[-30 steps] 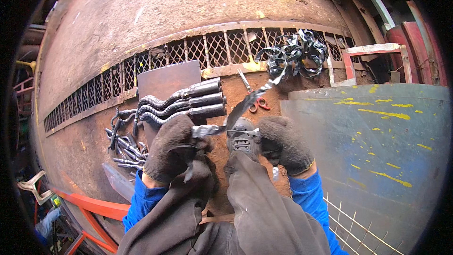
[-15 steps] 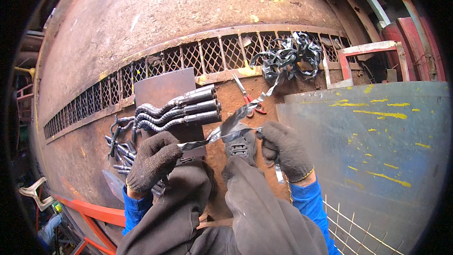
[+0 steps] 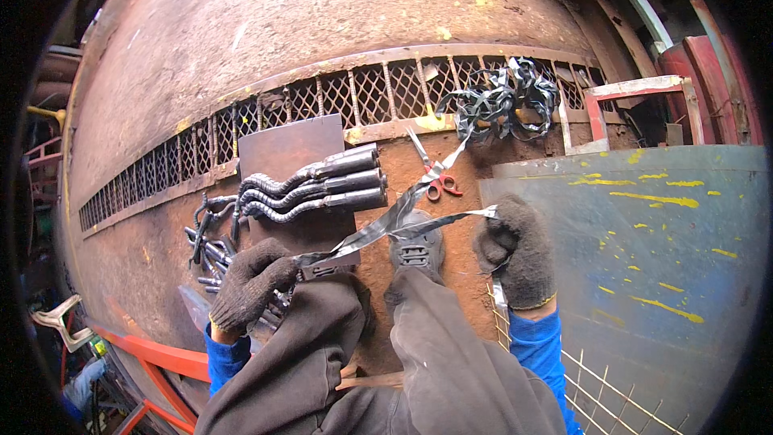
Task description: The person wraps a bundle of metal pipes with a black strap, threading the strap through a buckle and tightening it around the pipes. The person repeatedly adjusts the strap and buckle to secure the bundle.
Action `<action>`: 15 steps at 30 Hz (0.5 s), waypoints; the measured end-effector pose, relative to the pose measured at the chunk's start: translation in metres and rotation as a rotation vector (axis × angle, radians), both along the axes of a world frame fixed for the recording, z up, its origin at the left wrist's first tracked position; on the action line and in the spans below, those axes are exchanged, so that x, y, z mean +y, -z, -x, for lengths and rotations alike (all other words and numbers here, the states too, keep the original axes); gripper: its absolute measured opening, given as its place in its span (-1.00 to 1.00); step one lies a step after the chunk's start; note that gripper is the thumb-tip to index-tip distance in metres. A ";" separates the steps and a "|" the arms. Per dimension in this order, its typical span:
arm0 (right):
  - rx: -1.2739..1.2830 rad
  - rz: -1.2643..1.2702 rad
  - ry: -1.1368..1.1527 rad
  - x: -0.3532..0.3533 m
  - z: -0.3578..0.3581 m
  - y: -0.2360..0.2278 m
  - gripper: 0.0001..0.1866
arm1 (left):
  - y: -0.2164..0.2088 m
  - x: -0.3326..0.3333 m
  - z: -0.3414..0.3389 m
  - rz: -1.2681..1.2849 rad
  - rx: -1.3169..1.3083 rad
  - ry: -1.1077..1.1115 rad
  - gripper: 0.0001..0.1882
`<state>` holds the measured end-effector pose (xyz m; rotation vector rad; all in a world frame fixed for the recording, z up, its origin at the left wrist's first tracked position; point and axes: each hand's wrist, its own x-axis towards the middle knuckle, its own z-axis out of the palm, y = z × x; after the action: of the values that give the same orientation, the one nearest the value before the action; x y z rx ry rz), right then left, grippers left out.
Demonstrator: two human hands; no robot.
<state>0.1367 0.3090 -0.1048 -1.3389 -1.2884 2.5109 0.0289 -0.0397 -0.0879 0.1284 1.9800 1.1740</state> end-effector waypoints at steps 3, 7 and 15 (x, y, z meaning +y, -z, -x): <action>0.089 -0.031 -0.012 0.006 -0.001 0.004 -0.84 | 0.005 -0.013 -0.001 0.047 0.137 0.078 -0.78; 0.069 -0.031 0.016 0.006 0.002 -0.003 -0.80 | 0.002 -0.024 -0.003 0.108 0.108 0.049 -0.80; 0.128 -0.043 0.086 0.020 -0.005 0.005 -0.76 | -0.001 -0.043 -0.004 0.189 0.121 0.096 -0.78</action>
<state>0.1415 0.3291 -0.1099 -1.1767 -1.2254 2.4519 0.0329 -0.0825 -0.0869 0.1987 2.1548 0.9320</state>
